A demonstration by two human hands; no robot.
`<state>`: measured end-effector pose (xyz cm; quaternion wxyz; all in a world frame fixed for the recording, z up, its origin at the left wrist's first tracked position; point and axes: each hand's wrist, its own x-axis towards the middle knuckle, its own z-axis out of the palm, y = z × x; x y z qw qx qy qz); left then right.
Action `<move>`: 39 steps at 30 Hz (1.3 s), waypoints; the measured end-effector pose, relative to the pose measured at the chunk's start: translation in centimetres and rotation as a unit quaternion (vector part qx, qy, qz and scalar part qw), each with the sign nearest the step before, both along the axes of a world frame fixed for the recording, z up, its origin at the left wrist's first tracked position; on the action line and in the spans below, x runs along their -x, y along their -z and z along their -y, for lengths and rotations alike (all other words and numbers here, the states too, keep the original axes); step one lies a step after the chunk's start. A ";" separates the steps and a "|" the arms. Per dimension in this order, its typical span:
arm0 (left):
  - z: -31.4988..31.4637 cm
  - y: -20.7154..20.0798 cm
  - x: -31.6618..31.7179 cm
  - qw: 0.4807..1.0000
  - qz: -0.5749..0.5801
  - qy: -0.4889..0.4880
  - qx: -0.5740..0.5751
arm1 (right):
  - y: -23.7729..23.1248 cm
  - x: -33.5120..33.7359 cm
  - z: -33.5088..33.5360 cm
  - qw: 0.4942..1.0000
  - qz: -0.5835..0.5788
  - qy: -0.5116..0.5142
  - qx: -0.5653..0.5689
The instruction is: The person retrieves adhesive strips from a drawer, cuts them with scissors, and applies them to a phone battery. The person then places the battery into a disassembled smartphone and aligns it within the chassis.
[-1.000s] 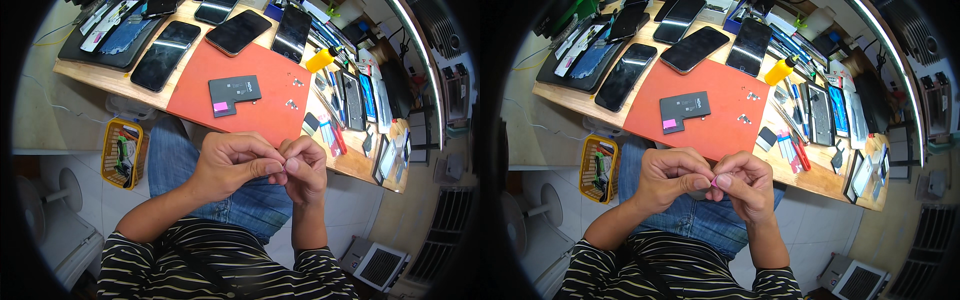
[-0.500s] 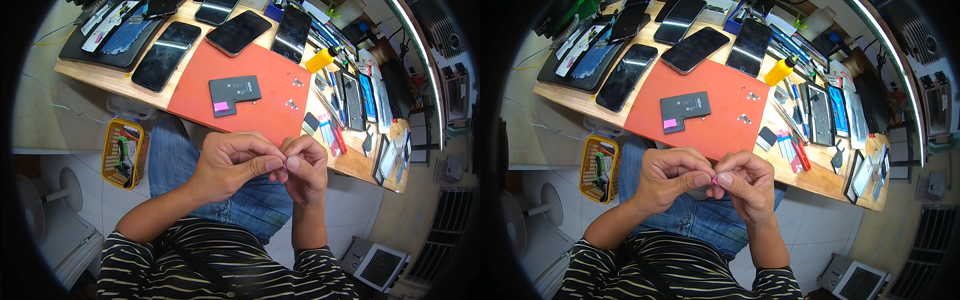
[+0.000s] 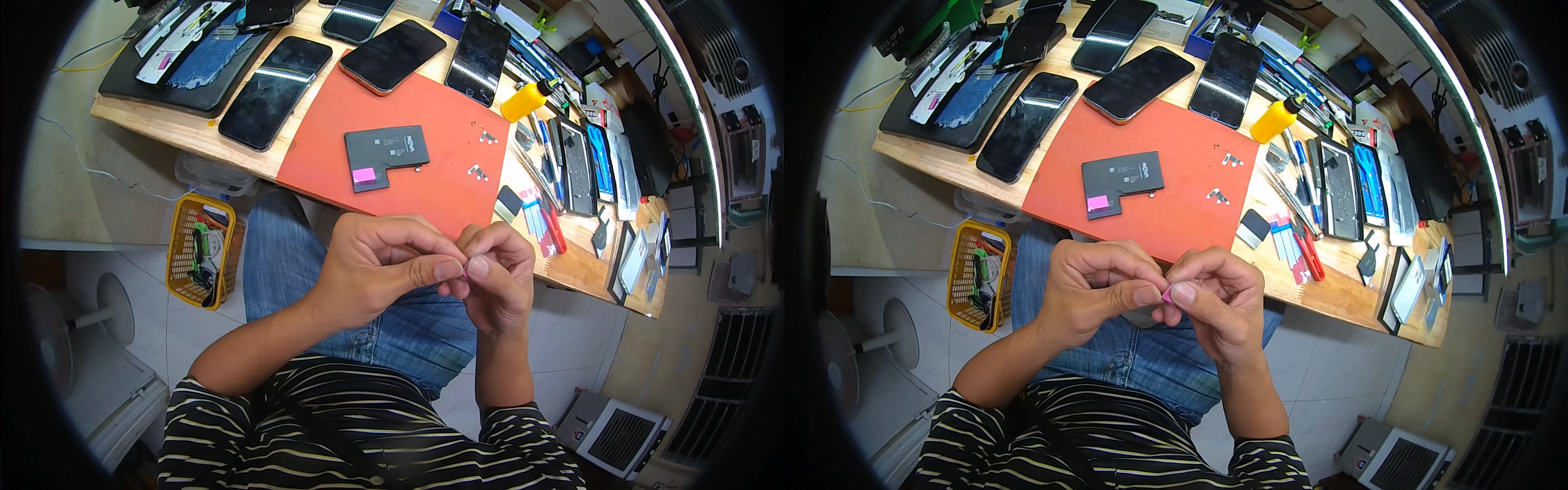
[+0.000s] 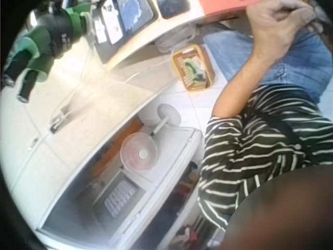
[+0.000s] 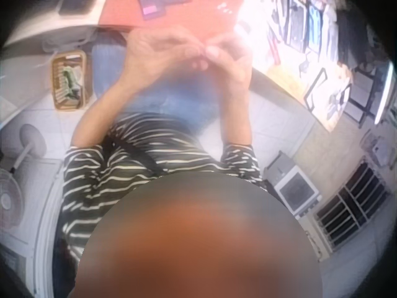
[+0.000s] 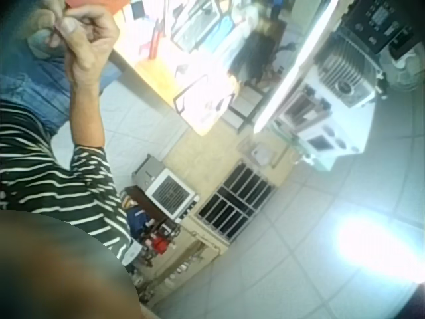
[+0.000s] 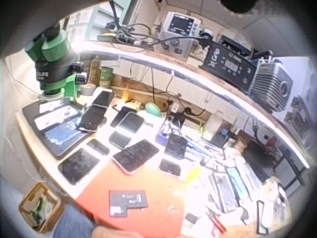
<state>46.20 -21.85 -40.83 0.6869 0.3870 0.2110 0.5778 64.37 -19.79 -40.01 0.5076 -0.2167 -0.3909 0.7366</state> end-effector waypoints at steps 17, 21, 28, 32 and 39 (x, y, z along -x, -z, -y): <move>0.3 -0.3 0.0 1.000 -0.017 -0.023 0.003 | 0.0 0.3 0.2 1.000 0.010 0.023 0.003; 0.1 -0.1 0.1 1.000 -0.007 -0.009 0.015 | 0.1 0.3 0.1 1.000 0.006 0.013 -0.005; 0.0 0.0 0.2 0.999 0.017 0.011 0.027 | 0.1 0.3 0.1 1.000 0.004 0.007 -0.005; 0.0 -0.1 0.2 0.999 0.018 0.010 0.026 | 0.1 0.2 0.0 1.000 0.003 0.006 -0.005; 0.2 -0.2 0.2 0.999 -0.041 -0.008 0.016 | 0.2 0.3 0.0 1.000 0.016 0.025 -0.007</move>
